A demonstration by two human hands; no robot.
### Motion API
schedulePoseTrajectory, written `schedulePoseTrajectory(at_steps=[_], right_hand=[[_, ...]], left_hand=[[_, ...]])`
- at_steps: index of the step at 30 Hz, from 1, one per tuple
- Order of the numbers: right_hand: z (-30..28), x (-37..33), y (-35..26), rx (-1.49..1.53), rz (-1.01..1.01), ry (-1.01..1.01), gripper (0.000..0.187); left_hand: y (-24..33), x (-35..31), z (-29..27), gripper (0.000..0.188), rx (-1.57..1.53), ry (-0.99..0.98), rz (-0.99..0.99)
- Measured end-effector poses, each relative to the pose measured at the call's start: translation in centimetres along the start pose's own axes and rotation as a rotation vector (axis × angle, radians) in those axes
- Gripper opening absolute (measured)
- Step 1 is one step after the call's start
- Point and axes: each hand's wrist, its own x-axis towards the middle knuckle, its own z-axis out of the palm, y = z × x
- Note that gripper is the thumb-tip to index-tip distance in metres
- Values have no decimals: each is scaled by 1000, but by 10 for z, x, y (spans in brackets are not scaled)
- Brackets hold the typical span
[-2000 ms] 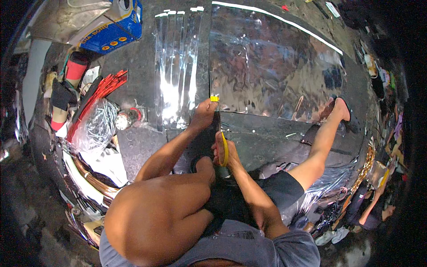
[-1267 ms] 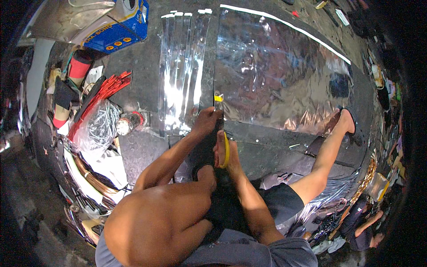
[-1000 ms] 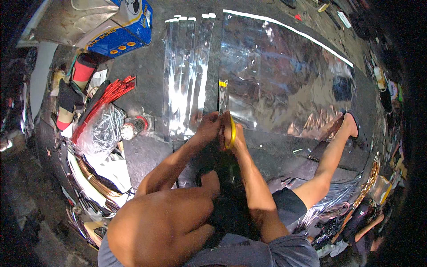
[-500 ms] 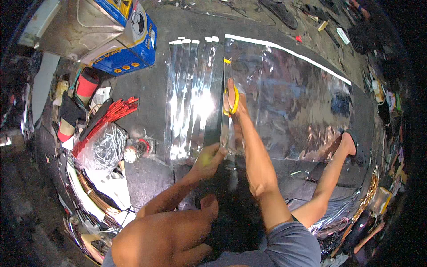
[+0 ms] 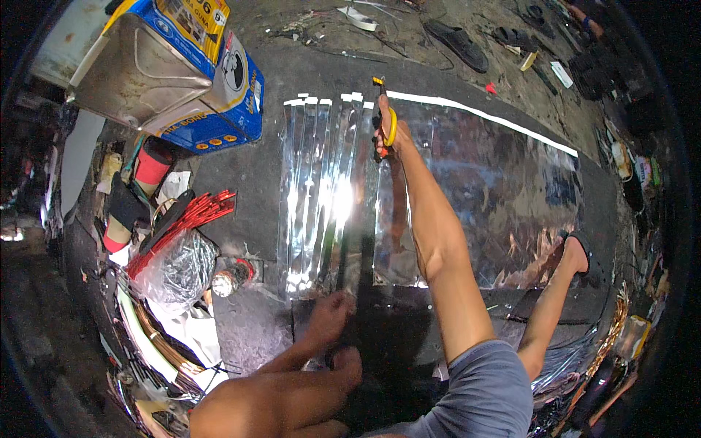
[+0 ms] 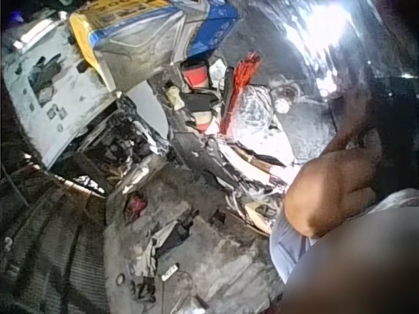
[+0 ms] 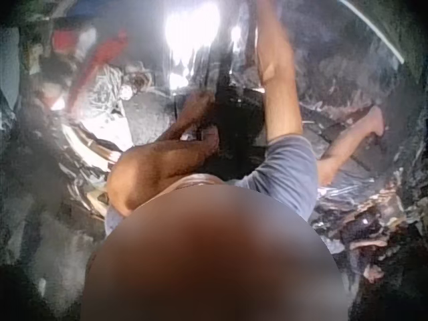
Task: The person sits on the floor and uses yellow-handled scissors to cut a large transparent plastic sheet into smaller rectangular pieces. The person holds the sheet with one hand and cuts along straight lines with the other, producing multiple cut pieces that accumulate on the floor.
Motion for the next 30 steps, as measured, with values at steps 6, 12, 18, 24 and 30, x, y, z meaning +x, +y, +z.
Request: schedulePoseTrajectory(at_steps=[6,12,18,24,30], right_hand=[[-34,-67,50,47,-16,-181,72],[-79,-241,137,239,240,-228,68],[-87,-394,200,104,409,-188,75],[-68,-443,222,207,471,-379,77],[-57,-406,234,250,608,-271,57]], left_hand=[[-42,27,-3,57,475,401,259],[-71,85,84,35,241,0,409],[-62,100,105,25,-435,84,-16],[-28,95,82,14,-439,-65,-151],[-22,93,80,11,-462,-88,-148]])
